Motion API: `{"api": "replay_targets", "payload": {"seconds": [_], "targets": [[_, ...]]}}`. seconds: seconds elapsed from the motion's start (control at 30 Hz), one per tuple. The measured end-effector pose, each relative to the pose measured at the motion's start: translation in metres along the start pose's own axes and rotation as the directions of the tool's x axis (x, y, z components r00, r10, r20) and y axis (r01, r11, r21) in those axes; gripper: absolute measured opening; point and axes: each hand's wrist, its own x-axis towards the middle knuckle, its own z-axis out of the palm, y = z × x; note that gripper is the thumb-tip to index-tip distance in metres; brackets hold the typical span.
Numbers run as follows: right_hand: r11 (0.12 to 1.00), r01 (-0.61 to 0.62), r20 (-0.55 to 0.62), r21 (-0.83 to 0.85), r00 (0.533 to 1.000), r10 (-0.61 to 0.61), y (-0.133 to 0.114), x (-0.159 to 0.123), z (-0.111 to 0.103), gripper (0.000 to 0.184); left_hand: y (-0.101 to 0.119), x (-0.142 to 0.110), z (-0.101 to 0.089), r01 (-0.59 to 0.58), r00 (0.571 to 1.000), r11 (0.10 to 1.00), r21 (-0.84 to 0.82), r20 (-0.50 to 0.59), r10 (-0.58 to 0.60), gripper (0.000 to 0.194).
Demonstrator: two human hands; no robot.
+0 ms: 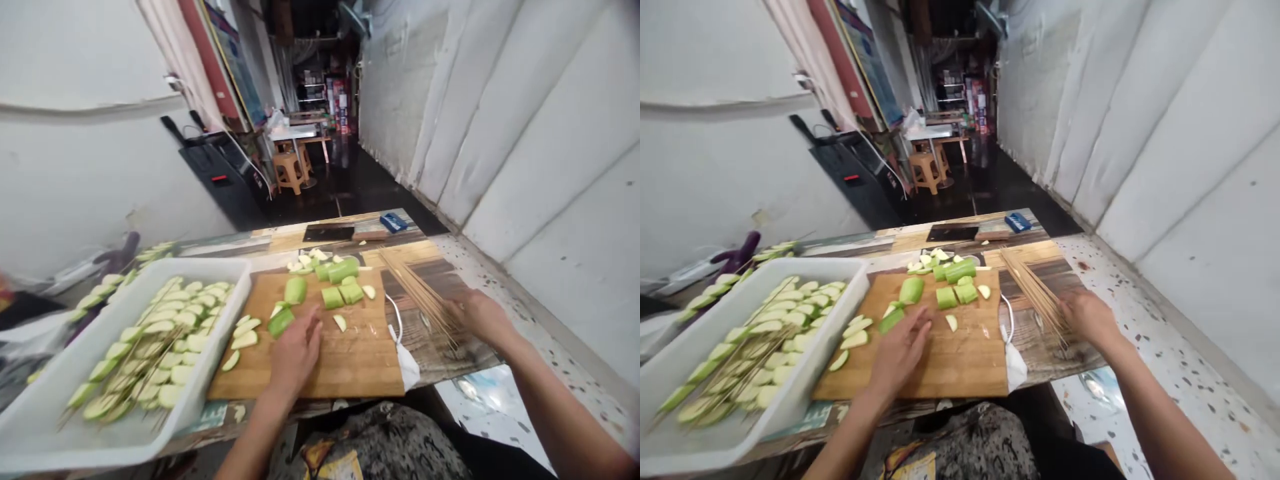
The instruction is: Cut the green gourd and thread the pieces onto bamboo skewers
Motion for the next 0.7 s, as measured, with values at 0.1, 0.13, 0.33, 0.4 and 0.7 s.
{"api": "replay_targets", "payload": {"seconds": [0.1, 0.13, 0.33, 0.4, 0.7], "targets": [[0.999, -0.028, 0.055, 0.024, 0.998, 0.027, 0.0, -0.013, 0.017, 0.025, -0.001, 0.034, 0.007, -0.204, 0.977, 0.934, 0.295, 0.121, 0.175, 0.045], [0.999, -0.047, 0.061, 0.025, 0.997, 0.046, -0.002, -0.013, 0.02, 0.025, -0.002, 0.043, 0.008, -0.233, 0.968, 0.908, 0.348, 0.17, 0.183, 0.047], [0.996, -0.085, 0.075, 0.013, 0.994, 0.084, -0.014, 0.007, 0.025, 0.026, -0.013, 0.068, 0.001, -0.286, 0.91, 0.865, 0.411, 0.4, 0.111, 0.053], [0.997, -0.078, 0.089, 0.009, 0.993, 0.077, -0.018, 0.013, 0.025, 0.024, -0.013, 0.068, 0.0, -0.3, 0.904, 0.864, 0.405, 0.41, 0.121, 0.05], [0.985, -0.159, 0.22, -0.064, 0.961, 0.17, -0.024, 0.029, 0.027, 0.019, -0.006, 0.061, 0.002, -0.337, 0.937, 0.843, 0.42, 0.233, 0.259, 0.048]]}}
